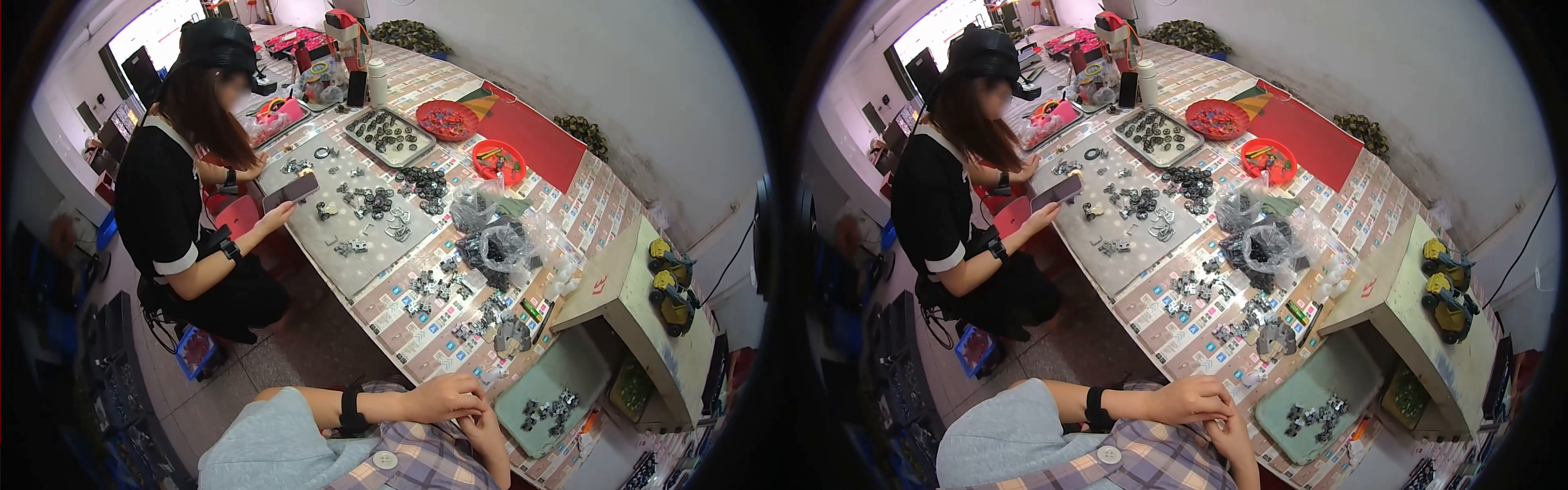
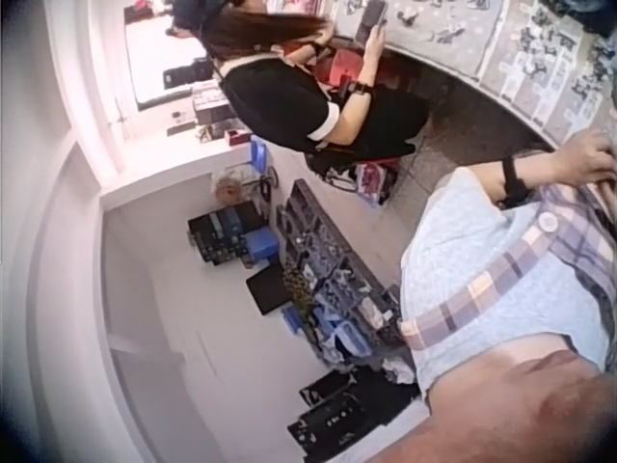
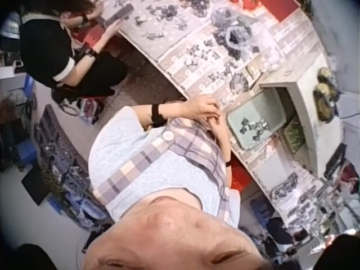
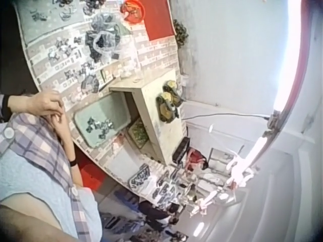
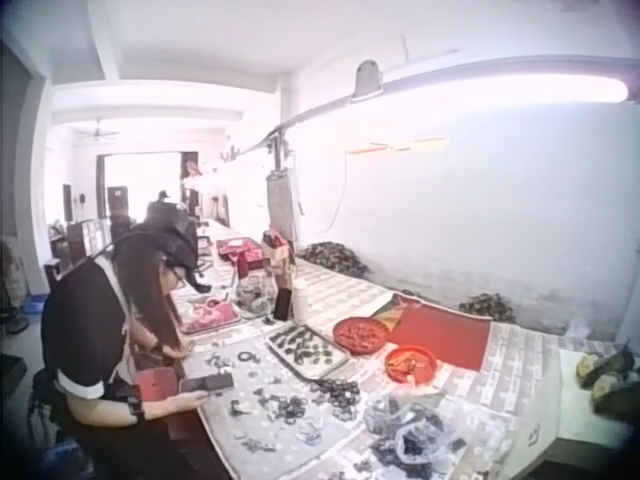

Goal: Assembling small plastic components to build a figurine.

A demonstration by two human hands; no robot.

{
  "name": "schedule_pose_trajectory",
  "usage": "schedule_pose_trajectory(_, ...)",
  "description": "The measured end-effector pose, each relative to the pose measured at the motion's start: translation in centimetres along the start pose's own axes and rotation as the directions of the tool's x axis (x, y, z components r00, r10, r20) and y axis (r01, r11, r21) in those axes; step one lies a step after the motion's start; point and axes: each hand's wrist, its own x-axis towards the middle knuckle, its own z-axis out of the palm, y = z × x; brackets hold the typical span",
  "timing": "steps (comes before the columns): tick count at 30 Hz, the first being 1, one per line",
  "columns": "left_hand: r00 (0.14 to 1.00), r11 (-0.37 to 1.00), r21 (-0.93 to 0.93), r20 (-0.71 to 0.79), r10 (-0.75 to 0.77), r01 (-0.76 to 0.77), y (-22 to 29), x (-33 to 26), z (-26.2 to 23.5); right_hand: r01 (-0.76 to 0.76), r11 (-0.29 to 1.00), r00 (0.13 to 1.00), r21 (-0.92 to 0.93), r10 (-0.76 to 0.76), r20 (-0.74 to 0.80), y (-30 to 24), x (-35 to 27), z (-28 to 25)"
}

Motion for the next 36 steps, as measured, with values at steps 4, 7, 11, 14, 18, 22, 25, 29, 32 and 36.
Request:
schedule_pose_trajectory(4, 0.999, 1.0, -0.002, 0.03, -0.024, 0.024, 0.4, 0.2, -0.3, 0.133, 0.978, 0.978, -0.159, -0.156, -0.138, -0.8, -0.1, 0.4)
schedule_pose_trajectory(7, 1.0, 1.0, -0.016, 0.006, -0.027, 0.027, 0.2, -0.2, 0.1, 0.145, 0.95, 0.967, -0.275, -0.195, -0.166, -2.3, -0.2, 0.8)
schedule_pose_trajectory(11, 0.999, 0.996, -0.077, -0.013, -0.048, 0.047, 0.5, -0.2, -0.1, 0.108, 0.908, 0.962, -0.405, -0.199, -0.189, -5.2, -0.4, 1.5)
schedule_pose_trajectory(14, 0.992, 0.977, -0.175, -0.007, -0.125, 0.121, 0.6, -0.2, -0.2, 0.132, 0.879, 0.947, -0.458, -0.249, -0.205, -4.5, -0.3, 1.5)
schedule_pose_trajectory(18, 0.963, 0.9, -0.343, 0.073, -0.261, 0.27, 0.6, 0.0, -0.4, 0.189, 0.751, 0.914, -0.633, -0.37, -0.166, -4.1, 0.0, 1.3)
schedule_pose_trajectory(22, 0.89, 0.736, -0.501, 0.221, -0.399, 0.455, 0.7, 0.1, -0.9, 0.235, 0.607, 0.88, -0.759, -0.464, -0.099, -4.5, 0.4, 1.3)
schedule_pose_trajectory(25, 0.865, 0.642, -0.584, 0.274, -0.421, 0.498, 0.1, -0.1, -0.9, 0.238, 0.479, 0.848, -0.845, -0.527, -0.06, -4.5, 0.7, 1.4)
schedule_pose_trajectory(29, 0.878, 0.645, -0.599, 0.271, -0.396, 0.475, -1.0, -0.5, -0.7, 0.255, 0.436, 0.864, -0.863, -0.504, 0.0, -4.8, 1.0, 1.4)
schedule_pose_trajectory(32, 0.893, 0.669, -0.595, 0.244, -0.379, 0.446, -1.1, -0.4, -0.8, 0.253, 0.403, 0.858, -0.879, -0.513, 0.012, -5.8, 1.5, 1.8)
schedule_pose_trajectory(36, 0.926, 0.762, -0.537, 0.117, -0.359, 0.363, -1.0, -0.1, -1.5, 0.209, 0.577, 0.862, -0.79, -0.49, -0.129, -7.3, 2.5, 2.8)
